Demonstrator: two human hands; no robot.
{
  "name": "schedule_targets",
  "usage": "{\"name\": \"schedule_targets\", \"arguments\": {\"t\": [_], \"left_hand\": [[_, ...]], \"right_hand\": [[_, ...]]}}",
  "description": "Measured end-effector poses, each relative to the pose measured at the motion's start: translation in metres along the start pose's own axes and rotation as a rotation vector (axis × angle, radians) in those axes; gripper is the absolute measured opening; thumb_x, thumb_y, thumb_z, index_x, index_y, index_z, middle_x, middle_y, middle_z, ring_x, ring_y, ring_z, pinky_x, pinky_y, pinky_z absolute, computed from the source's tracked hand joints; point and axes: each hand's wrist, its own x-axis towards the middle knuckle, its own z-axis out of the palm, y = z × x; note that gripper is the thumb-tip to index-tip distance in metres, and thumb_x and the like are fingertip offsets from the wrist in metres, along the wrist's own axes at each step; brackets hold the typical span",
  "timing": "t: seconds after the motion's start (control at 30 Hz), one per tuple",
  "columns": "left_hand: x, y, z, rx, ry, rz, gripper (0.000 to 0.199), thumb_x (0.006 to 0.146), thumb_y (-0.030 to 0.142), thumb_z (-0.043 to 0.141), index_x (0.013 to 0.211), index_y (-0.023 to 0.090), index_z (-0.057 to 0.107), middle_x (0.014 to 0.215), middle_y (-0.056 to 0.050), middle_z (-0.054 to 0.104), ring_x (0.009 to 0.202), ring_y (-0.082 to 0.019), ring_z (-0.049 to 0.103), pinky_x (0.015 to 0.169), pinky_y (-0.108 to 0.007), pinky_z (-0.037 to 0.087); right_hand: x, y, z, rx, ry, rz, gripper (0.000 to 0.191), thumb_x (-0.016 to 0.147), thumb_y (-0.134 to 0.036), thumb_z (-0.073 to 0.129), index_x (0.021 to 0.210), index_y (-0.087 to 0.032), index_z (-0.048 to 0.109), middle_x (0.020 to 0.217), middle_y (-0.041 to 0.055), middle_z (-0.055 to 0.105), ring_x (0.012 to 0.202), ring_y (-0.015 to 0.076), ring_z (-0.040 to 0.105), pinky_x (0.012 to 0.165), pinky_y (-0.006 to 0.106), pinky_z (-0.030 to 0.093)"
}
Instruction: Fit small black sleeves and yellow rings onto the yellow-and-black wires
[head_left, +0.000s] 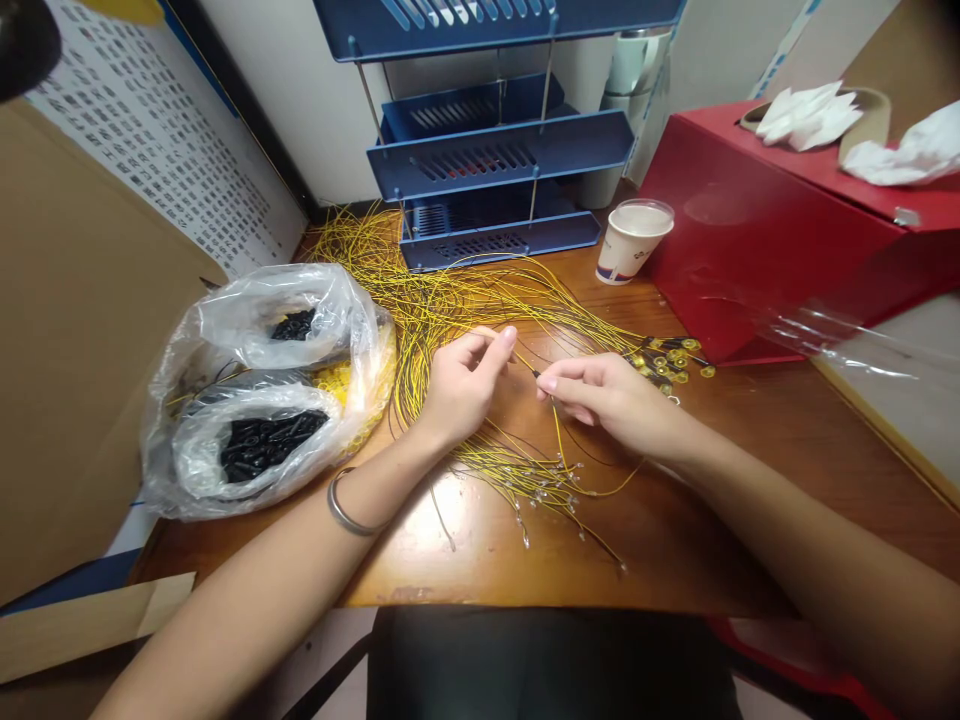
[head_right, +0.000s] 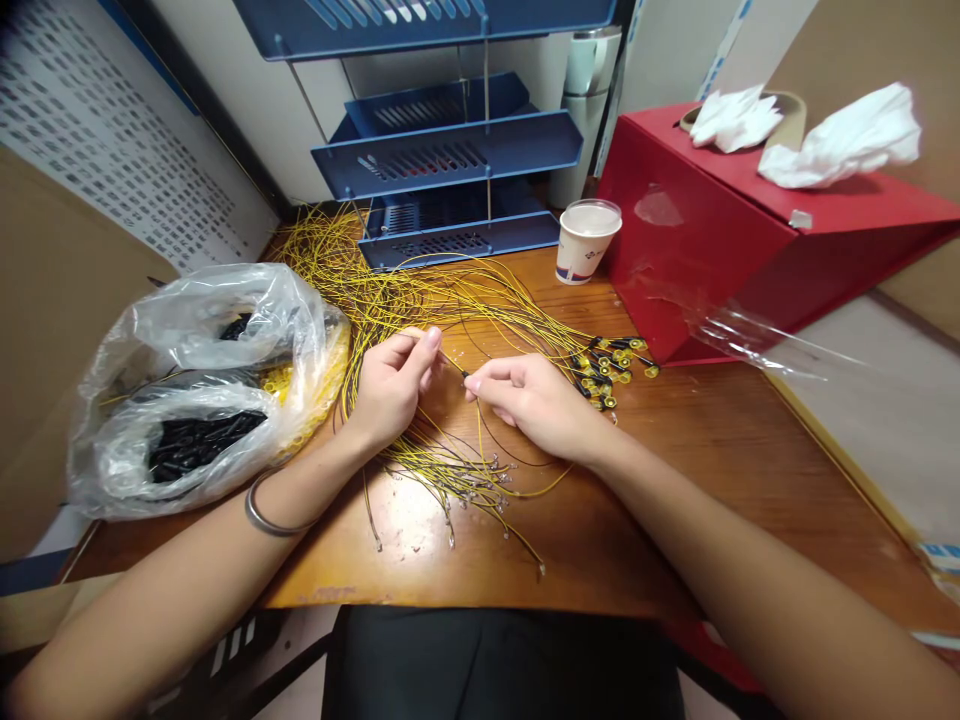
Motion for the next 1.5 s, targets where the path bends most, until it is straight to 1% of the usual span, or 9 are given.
{"name": "schedule_targets", "arguments": {"t": [0.17,0.23,0.47,0.97,1.07,1.17,1.27,1.37,1.5], "left_hand": [[-0.0018,0.0012,0.0005,0.037,-0.224,0.016,0.035,0.094,0.040,0.058,0.069,0.016,0.064,0.061,0.001,0.058,0.054,-0.009,0.048,0.054,-0.024,0.038],[-0.0018,0.0023,0.0006,0.035,-0.246,0.020,0.037,0.095,0.037,0.055,0.066,0.015,0.064,0.063,-0.001,0.060,0.056,-0.009,0.051,0.055,-0.023,0.039],[-0.0013,0.0035,0.0010,0.046,-0.160,0.039,0.034,0.096,0.032,0.055,0.067,0.016,0.065,0.066,-0.002,0.065,0.064,-0.010,0.058,0.062,-0.024,0.044],[0.0030,0.0003,0.0016,-0.003,0.097,0.041,0.039,0.096,0.037,0.056,0.063,0.016,0.057,0.064,0.000,0.055,0.061,-0.009,0.052,0.062,-0.024,0.043],[0.0028,-0.0006,0.0010,-0.023,0.057,0.025,0.038,0.095,0.041,0.056,0.067,0.016,0.060,0.065,-0.001,0.057,0.060,-0.009,0.052,0.060,-0.024,0.043],[0.0010,-0.0003,0.0009,-0.047,-0.063,-0.001,0.030,0.092,0.041,0.061,0.078,0.016,0.066,0.069,-0.002,0.062,0.061,-0.009,0.055,0.057,-0.024,0.042],[-0.0010,0.0013,0.0014,-0.023,-0.167,0.012,0.024,0.090,0.035,0.064,0.077,0.015,0.068,0.075,-0.004,0.067,0.066,-0.011,0.059,0.059,-0.024,0.044],[-0.0015,0.0029,0.0018,0.011,-0.167,0.041,0.023,0.091,0.030,0.063,0.075,0.014,0.069,0.077,-0.004,0.069,0.068,-0.011,0.060,0.062,-0.023,0.045],[-0.0010,0.0030,0.0026,0.017,-0.131,0.010,0.025,0.091,0.031,0.062,0.074,0.014,0.068,0.078,-0.005,0.069,0.063,-0.009,0.057,0.057,-0.022,0.042]], "right_hand": [[-0.0003,-0.0012,0.0019,-0.016,-0.001,-0.008,0.033,0.088,-0.044,0.059,0.077,-0.014,0.065,0.052,-0.0056,0.039,0.048,0.0076,0.030,0.049,0.027,0.020],[-0.0001,-0.0017,0.0023,-0.009,-0.004,-0.005,0.035,0.088,-0.047,0.059,0.078,-0.014,0.065,0.051,-0.0059,0.039,0.048,0.0075,0.030,0.049,0.026,0.020],[-0.0010,-0.0017,0.0008,0.011,-0.012,-0.008,0.033,0.090,-0.045,0.059,0.081,-0.014,0.065,0.050,-0.0068,0.037,0.047,0.0068,0.029,0.048,0.026,0.019],[-0.0011,0.0007,0.0000,0.051,-0.015,0.003,0.025,0.090,-0.036,0.058,0.081,-0.015,0.066,0.050,-0.0067,0.038,0.046,0.0066,0.027,0.048,0.028,0.017],[-0.0009,-0.0008,0.0012,0.058,0.002,-0.003,0.028,0.089,-0.038,0.059,0.078,-0.014,0.066,0.049,-0.0066,0.038,0.046,0.0067,0.029,0.049,0.027,0.019],[-0.0005,-0.0026,0.0021,0.058,0.020,0.002,0.028,0.088,-0.039,0.058,0.078,-0.014,0.066,0.048,-0.0069,0.037,0.046,0.0068,0.029,0.049,0.027,0.020],[-0.0004,-0.0035,0.0024,0.068,0.018,0.009,0.029,0.087,-0.040,0.059,0.078,-0.014,0.065,0.048,-0.0074,0.036,0.046,0.0069,0.028,0.048,0.027,0.019],[-0.0007,-0.0036,0.0021,0.065,0.011,0.005,0.030,0.087,-0.041,0.059,0.079,-0.013,0.065,0.048,-0.0075,0.035,0.046,0.0067,0.027,0.048,0.027,0.018],[-0.0009,-0.0030,0.0019,0.077,0.012,-0.006,0.029,0.088,-0.040,0.059,0.080,-0.013,0.066,0.048,-0.0079,0.035,0.045,0.0061,0.026,0.047,0.026,0.017]]}}
